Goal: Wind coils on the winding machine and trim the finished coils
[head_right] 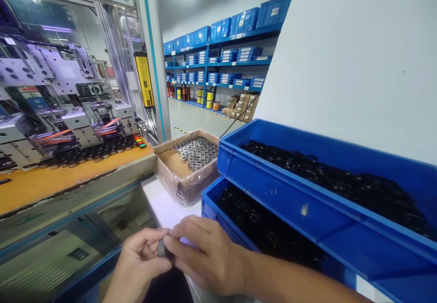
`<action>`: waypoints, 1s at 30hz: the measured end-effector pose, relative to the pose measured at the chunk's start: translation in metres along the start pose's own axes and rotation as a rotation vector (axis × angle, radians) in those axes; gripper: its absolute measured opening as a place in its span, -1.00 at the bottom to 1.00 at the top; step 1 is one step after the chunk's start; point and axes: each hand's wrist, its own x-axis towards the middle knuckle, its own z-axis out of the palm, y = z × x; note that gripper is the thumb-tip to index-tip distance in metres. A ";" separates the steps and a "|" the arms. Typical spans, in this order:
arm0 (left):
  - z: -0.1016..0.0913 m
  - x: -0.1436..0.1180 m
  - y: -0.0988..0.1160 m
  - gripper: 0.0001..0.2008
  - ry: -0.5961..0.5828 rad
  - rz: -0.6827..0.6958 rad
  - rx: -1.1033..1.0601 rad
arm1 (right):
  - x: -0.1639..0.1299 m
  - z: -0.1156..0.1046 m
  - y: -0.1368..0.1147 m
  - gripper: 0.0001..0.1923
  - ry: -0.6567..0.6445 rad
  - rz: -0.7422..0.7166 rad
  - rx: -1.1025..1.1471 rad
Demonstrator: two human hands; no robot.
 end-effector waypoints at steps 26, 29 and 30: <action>0.011 -0.002 0.014 -0.66 -0.016 0.580 0.517 | -0.002 -0.002 -0.009 -0.76 0.066 0.013 0.000; 0.003 0.000 0.028 -0.80 -0.131 0.813 0.817 | -0.001 -0.001 -0.012 -0.77 0.054 0.103 0.099; 0.001 -0.001 0.030 -0.82 -0.137 0.842 0.862 | 0.000 -0.002 -0.014 -0.78 0.048 0.121 0.118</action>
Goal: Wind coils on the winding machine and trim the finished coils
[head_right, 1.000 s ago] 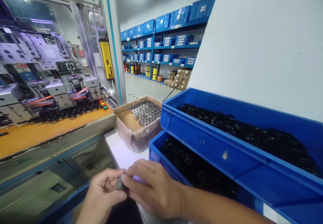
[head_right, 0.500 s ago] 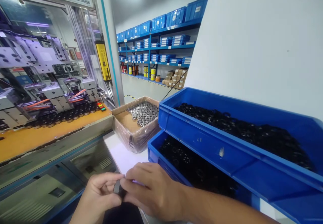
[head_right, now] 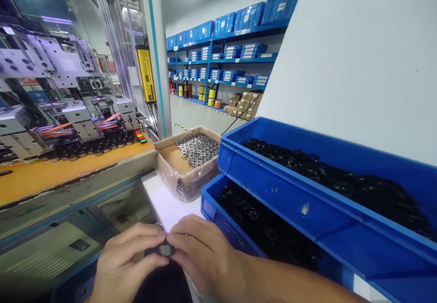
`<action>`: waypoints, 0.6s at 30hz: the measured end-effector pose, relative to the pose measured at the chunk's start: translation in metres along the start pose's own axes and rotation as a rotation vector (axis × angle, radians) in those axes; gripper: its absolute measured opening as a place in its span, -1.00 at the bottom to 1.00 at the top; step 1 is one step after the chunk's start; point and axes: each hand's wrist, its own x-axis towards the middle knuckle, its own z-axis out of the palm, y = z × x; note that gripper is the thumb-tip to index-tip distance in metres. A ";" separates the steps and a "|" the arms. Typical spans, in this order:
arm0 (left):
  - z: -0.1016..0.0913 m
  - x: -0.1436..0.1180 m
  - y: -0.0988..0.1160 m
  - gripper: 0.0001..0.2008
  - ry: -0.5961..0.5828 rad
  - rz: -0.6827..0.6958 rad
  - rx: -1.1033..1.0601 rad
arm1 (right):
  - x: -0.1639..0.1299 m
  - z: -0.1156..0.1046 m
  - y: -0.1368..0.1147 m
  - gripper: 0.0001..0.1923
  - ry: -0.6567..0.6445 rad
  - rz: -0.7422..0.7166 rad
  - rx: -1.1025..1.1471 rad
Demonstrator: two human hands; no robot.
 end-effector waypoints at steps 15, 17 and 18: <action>0.021 -0.019 -0.013 -0.64 -0.086 -0.764 -1.035 | 0.004 0.000 0.000 -0.82 -0.003 0.071 0.019; 0.020 -0.019 -0.014 -0.64 -0.101 -0.746 -1.032 | 0.005 -0.001 0.000 -0.85 0.002 0.064 0.024; 0.018 -0.018 -0.014 -0.65 -0.104 -0.719 -0.977 | 0.005 0.000 0.000 -0.85 0.007 0.057 0.010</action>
